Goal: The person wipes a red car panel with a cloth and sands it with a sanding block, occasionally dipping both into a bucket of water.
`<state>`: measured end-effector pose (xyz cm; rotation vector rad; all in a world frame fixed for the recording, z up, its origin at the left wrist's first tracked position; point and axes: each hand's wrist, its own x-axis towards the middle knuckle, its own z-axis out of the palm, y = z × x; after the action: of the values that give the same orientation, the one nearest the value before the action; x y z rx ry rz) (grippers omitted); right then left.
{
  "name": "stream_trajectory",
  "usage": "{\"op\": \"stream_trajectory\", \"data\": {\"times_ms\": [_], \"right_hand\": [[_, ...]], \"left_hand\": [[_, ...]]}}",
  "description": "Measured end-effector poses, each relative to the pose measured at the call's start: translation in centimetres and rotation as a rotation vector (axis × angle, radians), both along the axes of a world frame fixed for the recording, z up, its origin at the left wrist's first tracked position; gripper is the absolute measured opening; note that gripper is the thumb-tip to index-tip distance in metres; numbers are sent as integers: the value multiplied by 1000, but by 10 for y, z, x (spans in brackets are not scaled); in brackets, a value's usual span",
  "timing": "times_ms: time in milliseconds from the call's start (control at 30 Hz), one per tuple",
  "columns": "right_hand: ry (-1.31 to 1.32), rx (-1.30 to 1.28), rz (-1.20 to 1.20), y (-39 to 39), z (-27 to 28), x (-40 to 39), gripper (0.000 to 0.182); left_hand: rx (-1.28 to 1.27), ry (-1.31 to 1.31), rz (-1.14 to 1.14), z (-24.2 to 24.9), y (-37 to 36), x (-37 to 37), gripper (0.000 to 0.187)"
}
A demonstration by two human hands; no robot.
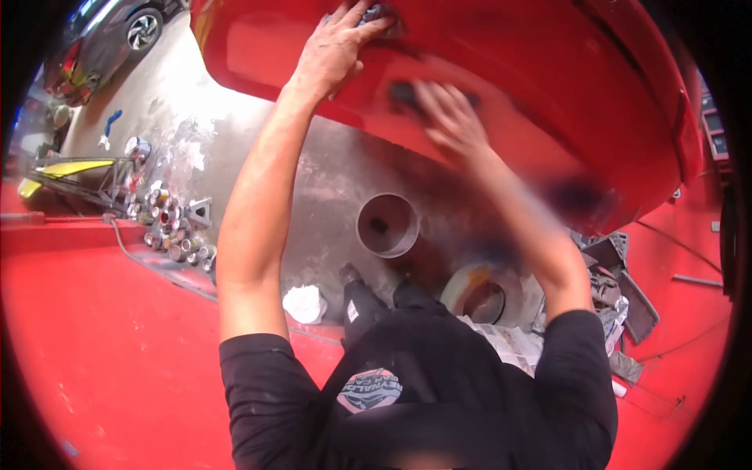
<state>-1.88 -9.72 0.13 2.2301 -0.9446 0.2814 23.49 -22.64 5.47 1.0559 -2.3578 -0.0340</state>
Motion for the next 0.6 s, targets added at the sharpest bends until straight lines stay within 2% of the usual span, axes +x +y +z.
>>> {"op": "stream_trajectory", "data": {"times_ms": [33,67,100,133,200,267,333,367,433,467,567,600], "right_hand": [[-56,-63,21,34,-16,-50,39],[-63,-151,-23,67,-23,-85,30],[-128,-44,-126,98,-40,-136,26],[-17,-42,-156,121,-29,-154,22],[19,-101,-24,92,-11,-134,20],[46,-1,29,36,18,-75,23],[205,3,-66,-6,30,-27,33],[198,3,-87,1,29,-42,33],[21,-34,31,22,28,-64,40],[-11,-46,25,54,22,-101,41],[-81,-113,-123,138,-8,-205,26],[-112,-109,-130,137,5,-202,16]], "left_hand": [[-11,15,0,-7,-4,-1,90],[-118,69,-18,-19,-11,-4,78],[-225,120,-31,-23,-16,-4,66],[-237,133,-12,-21,-18,2,66],[-17,89,15,-19,-12,-7,95],[4,129,-31,-10,-7,-7,94],[-7,143,25,-17,-6,-14,92],[-22,167,21,-17,-4,-17,89],[-63,208,-22,-21,-8,-19,88],[-57,228,-26,-18,-6,-21,88],[-72,218,-4,-19,-2,-21,88],[-86,226,21,-15,-6,-14,88]]}}
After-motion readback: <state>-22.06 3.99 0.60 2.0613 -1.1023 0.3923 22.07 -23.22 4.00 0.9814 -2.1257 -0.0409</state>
